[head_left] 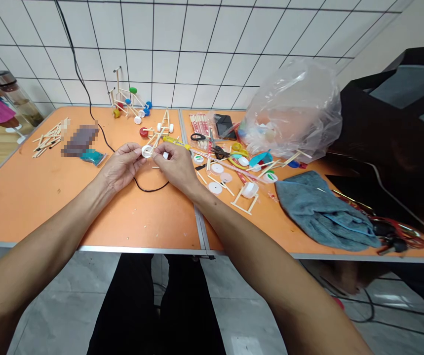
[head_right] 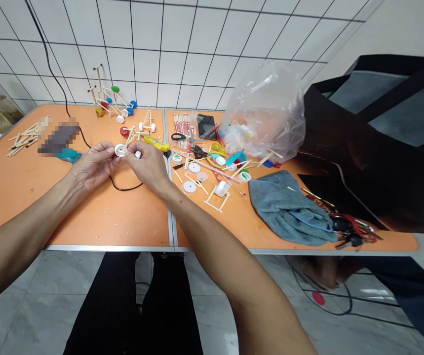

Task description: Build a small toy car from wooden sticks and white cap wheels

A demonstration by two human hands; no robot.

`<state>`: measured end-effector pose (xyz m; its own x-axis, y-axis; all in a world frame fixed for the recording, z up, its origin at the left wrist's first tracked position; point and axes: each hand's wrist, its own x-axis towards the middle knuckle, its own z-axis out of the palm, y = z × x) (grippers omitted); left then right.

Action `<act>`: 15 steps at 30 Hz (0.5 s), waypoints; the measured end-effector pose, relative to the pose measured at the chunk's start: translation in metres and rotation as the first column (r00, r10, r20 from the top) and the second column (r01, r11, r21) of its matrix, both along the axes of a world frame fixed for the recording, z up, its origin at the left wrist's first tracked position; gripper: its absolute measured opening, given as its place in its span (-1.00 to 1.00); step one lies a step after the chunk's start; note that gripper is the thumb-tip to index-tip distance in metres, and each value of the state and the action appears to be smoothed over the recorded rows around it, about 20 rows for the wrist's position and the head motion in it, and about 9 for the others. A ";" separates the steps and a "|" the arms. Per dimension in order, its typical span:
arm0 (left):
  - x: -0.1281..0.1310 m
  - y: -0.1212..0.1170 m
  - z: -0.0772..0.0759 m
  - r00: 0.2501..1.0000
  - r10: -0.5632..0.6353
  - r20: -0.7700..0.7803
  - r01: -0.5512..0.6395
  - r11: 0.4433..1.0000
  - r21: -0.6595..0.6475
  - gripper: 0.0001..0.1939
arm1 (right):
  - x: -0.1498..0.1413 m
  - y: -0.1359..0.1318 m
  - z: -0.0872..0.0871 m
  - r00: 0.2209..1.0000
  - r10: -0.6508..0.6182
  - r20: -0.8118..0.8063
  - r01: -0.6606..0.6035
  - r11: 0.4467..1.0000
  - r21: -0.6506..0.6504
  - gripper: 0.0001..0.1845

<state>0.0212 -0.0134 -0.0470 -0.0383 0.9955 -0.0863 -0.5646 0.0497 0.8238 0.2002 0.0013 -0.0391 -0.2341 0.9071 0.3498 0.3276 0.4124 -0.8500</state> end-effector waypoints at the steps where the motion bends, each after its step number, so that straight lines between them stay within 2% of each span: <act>1: 0.000 0.000 0.000 1.000 -0.003 -0.009 0.003 1.000 -0.001 -0.66 | 0.000 0.000 0.000 1.000 0.002 -0.002 -0.002 1.000 0.002 -0.76; 10: -0.007 0.001 -0.004 0.996 -0.081 -0.043 0.082 0.996 0.036 -0.63 | 0.002 -0.001 0.002 1.000 0.019 0.015 -0.018 0.999 -0.032 -0.79; 15: -0.012 0.003 -0.007 0.994 -0.087 -0.061 0.088 0.996 0.024 -0.64 | 0.002 -0.002 0.002 0.999 0.030 0.011 -0.030 0.999 -0.038 -0.79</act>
